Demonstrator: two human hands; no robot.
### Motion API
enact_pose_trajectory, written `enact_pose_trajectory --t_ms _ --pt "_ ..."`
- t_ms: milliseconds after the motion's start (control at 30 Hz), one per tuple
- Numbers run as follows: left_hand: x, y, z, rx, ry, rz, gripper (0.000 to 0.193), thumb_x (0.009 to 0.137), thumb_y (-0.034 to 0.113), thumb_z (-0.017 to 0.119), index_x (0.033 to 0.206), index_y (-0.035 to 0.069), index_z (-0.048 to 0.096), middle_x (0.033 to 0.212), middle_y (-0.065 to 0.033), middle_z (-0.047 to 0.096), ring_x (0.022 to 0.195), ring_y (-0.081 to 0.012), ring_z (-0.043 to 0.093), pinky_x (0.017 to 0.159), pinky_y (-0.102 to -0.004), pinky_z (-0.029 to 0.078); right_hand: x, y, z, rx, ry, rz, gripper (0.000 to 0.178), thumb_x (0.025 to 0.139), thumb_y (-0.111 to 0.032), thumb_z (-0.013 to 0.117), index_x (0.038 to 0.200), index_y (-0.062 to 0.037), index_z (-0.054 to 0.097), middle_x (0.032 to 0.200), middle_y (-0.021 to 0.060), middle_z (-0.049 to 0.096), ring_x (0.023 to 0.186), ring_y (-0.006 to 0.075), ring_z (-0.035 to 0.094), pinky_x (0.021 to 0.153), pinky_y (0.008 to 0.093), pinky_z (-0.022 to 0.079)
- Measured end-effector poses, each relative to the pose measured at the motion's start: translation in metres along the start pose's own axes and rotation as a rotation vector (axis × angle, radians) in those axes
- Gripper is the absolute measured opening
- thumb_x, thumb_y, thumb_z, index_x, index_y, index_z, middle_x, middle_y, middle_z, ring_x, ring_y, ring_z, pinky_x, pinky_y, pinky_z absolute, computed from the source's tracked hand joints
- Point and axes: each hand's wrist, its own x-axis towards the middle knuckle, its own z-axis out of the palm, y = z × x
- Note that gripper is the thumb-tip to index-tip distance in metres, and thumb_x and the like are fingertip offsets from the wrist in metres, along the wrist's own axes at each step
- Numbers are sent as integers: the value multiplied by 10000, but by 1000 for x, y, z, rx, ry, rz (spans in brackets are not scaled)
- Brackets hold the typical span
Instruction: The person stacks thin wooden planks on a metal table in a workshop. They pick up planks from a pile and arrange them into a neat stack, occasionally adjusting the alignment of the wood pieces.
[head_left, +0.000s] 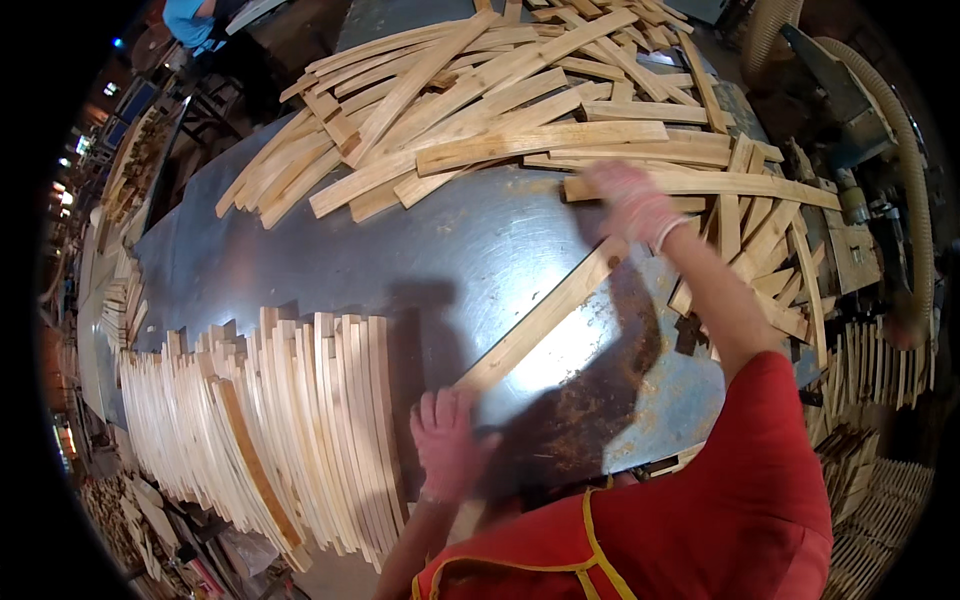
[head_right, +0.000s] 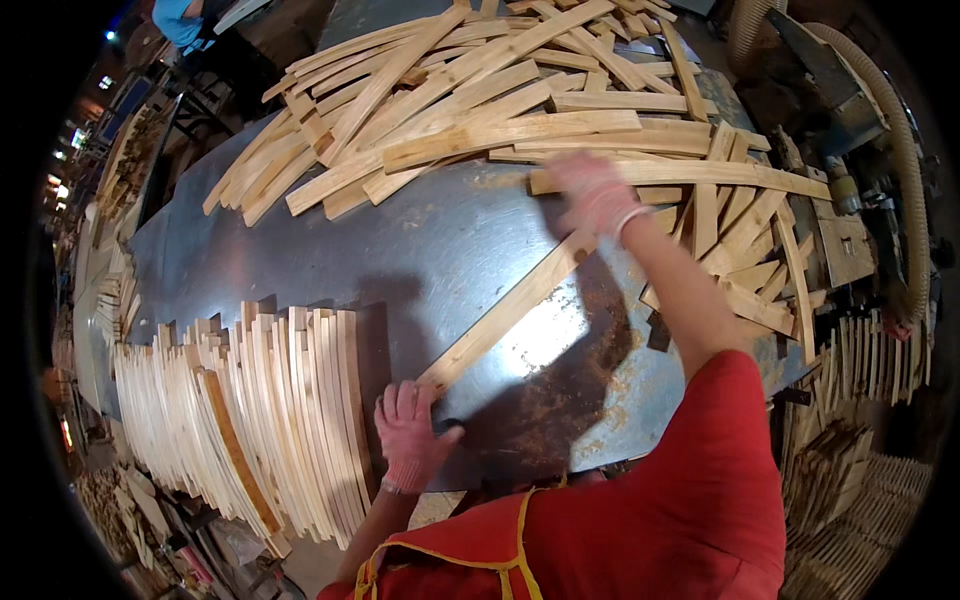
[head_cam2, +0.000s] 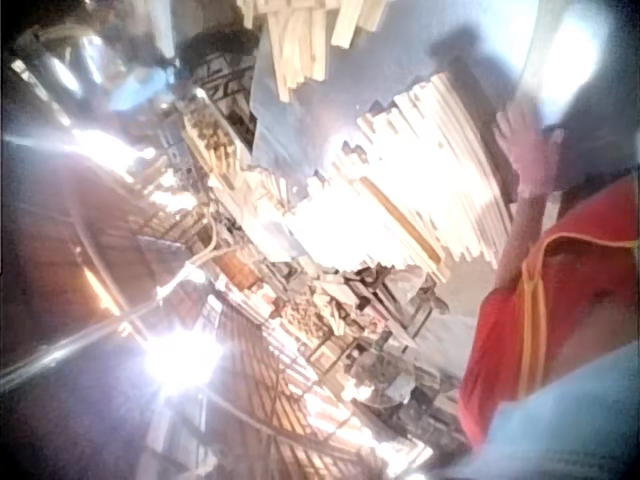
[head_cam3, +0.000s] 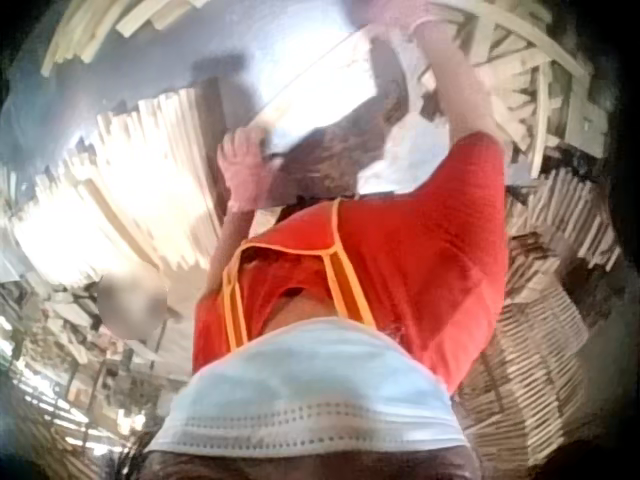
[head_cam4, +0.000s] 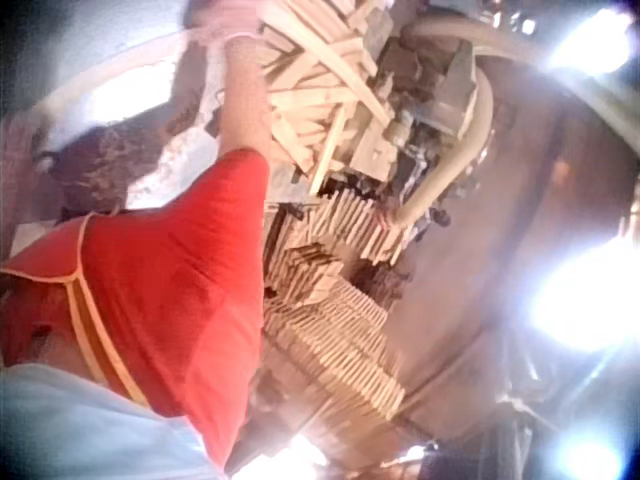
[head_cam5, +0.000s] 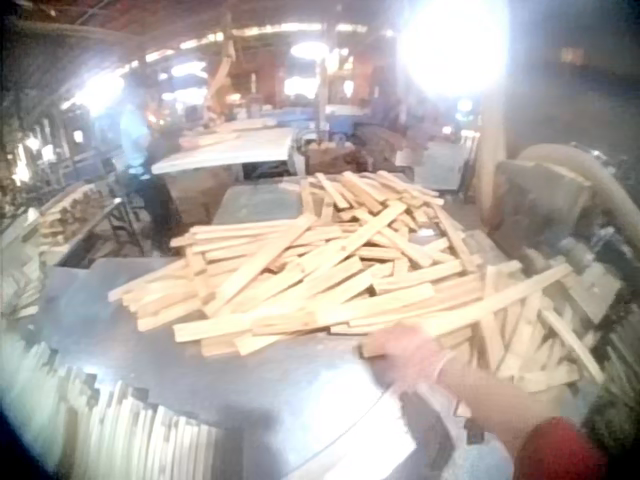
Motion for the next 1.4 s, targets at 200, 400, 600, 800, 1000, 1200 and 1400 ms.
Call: enact_pose_trajectory --t_ms 200,400,600,800,1000,1200,1400 --pt "34 -8 21 9 -360 -146 767 849 432 828 1496 151 525 1348 -128 643 1230 -379 649 1005 -537 525 -7 61 10 -278 -442 420 714 889 -322 735 1553 -156 534 1320 172 726 1294 376 655 1071 476 517" --pt "-55 -31 32 -230 -314 -313 466 987 300 674 1398 98 589 1155 -216 728 1012 -451 719 846 -557 581 -32 -62 -12 376 -488 241 733 981 -416 691 1627 -133 491 1080 251 768 1025 321 753 929 417 575" --pt "-140 -38 48 -532 -4 -450 256 1034 287 604 1204 96 613 882 -203 705 857 -461 731 761 -588 582 -95 -220 35 918 -402 560 585 1033 -442 613 1422 -5 627 1008 190 761 883 291 718 847 423 583" --pt "-180 -53 12 -260 48 -360 536 964 343 707 1407 64 588 1238 -210 680 1155 -428 654 974 -555 517 -122 -407 60 968 -580 377 822 1038 -508 589 1572 97 432 1384 349 657 1345 421 633 1194 473 456" --pt "-161 -83 26 286 163 -257 733 873 401 763 1476 37 559 1429 -189 584 1386 -395 507 1180 -560 385 -107 -408 67 976 -696 73 855 1001 -535 662 1579 51 429 1404 298 653 1328 408 632 1125 447 489" --pt "-166 -74 26 48 224 -204 676 811 235 803 1430 65 588 1449 -204 559 1392 -424 496 1166 -587 395 -114 -118 24 163 51 412 545 945 -422 646 1303 -13 691 1269 258 714 1238 436 652 1093 500 515" --pt "-113 -20 21 -123 34 25 723 782 239 827 1438 111 549 1467 -164 519 1401 -411 488 1127 -583 414 -144 41 -12 -272 -329 1099 510 973 -383 694 1332 -22 661 1326 251 697 1288 356 655 1048 435 554"
